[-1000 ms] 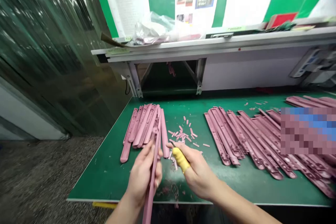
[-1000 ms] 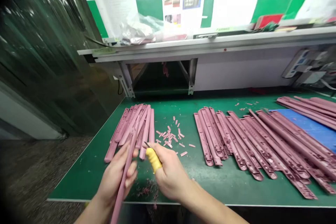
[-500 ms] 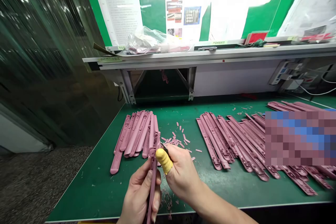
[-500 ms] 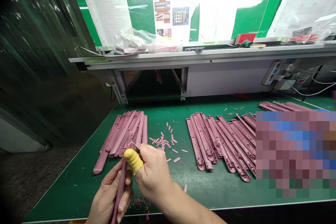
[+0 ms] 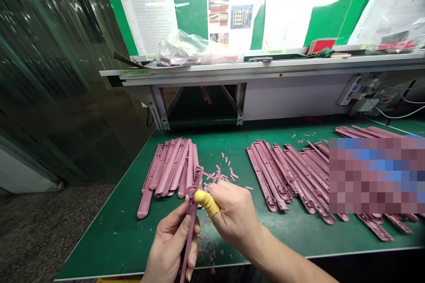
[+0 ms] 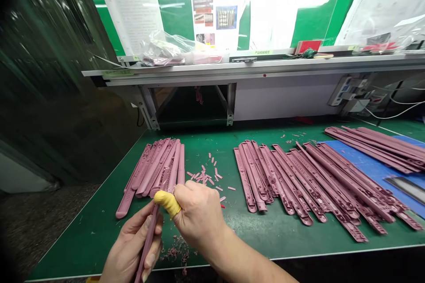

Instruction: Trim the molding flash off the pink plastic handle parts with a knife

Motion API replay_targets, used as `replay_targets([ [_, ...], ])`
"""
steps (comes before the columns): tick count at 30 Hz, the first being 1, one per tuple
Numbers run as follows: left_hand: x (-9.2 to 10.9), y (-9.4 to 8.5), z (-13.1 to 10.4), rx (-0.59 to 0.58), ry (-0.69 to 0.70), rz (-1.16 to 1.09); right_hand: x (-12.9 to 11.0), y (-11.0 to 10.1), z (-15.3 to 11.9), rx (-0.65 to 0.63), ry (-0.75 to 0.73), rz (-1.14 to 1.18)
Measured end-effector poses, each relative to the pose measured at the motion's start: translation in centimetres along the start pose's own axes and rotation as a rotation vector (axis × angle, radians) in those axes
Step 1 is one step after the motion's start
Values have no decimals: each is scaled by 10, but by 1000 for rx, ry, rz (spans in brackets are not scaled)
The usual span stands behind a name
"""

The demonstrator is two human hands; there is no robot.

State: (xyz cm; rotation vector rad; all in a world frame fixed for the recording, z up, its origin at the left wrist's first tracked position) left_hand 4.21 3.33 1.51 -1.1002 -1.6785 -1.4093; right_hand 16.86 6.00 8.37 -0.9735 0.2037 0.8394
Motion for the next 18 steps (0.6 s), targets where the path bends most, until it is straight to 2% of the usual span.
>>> replay_targets([
  [3, 10, -4, 11, -36, -31, -44, 1, 0, -9, -145, 23, 66],
  [6, 34, -11, 22, -71, 1, -136, -1, 9, -35, -346, 78, 256],
  [8, 57, -19, 24, -28, 154, -171, -3, 22, -56, -435, 113, 333],
  [10, 79, -24, 16, 29, 376, -139, -7, 39, -76, -494, 127, 349],
  [13, 98, -15, -6, 46, 656, 15, -11, 63, -96, -540, 121, 304],
  [15, 101, -5, -20, 49, 757, 102, -13, 72, -99, -552, 102, 274],
  [18, 102, 5, -35, 63, 818, 169, -13, 74, -94, -546, 94, 217],
])
Point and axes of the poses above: each hand's wrist, its own z-axis towards the middle knuckle, its own y-axis out of the palm, x = y × z, the point moved 7 cm from there along z, towards the middle knuckle, and after that the axes turned 2 degrees about z, right-handed, at the moved point
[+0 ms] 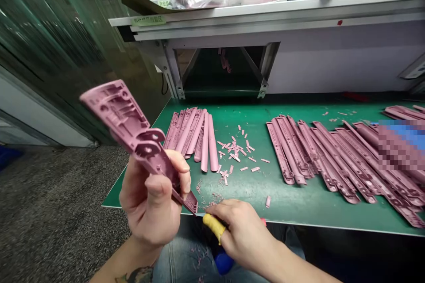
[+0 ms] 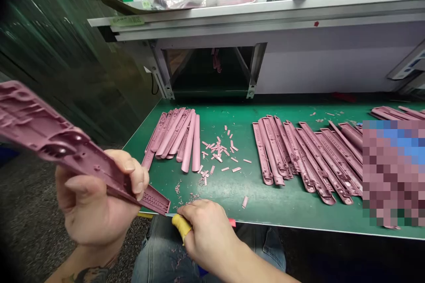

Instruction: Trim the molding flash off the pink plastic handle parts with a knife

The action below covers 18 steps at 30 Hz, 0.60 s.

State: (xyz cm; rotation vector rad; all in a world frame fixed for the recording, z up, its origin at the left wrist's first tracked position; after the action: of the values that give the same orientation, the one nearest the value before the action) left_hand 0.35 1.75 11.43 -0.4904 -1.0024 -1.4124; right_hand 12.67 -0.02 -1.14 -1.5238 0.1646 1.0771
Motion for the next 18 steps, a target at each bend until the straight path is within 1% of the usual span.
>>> replay_targets([
  [2, 2, 3, -4, -16, -29, 2, 2, -5, 4, 21, 23, -46],
  [6, -3, 3, -9, -50, -193, -60, 8, -11, 9, 55, 53, -126],
  [7, -3, 2, -8, -56, -199, -67, 9, -12, 9, 54, 46, -132],
  [9, 0, -4, -3, -62, -168, -73, 10, -15, 8, 54, 6, -90],
  [11, 1, -11, 7, -52, -126, -101, 12, -21, 4, 100, -4, 52],
  [12, 0, -16, 13, -34, -118, -126, 13, -25, 2, 137, 4, 144],
  [14, -8, -26, 25, 41, -142, -188, 10, -29, -2, 211, 1, 303],
  [16, -23, -39, 33, 171, -199, -257, -4, -28, -3, 235, -102, 384],
  [17, -31, -44, 35, 214, -222, -234, -12, -26, -3, 229, -166, 404],
  [18, -38, -48, 35, 224, -239, -178, -18, -26, -2, 224, -200, 417],
])
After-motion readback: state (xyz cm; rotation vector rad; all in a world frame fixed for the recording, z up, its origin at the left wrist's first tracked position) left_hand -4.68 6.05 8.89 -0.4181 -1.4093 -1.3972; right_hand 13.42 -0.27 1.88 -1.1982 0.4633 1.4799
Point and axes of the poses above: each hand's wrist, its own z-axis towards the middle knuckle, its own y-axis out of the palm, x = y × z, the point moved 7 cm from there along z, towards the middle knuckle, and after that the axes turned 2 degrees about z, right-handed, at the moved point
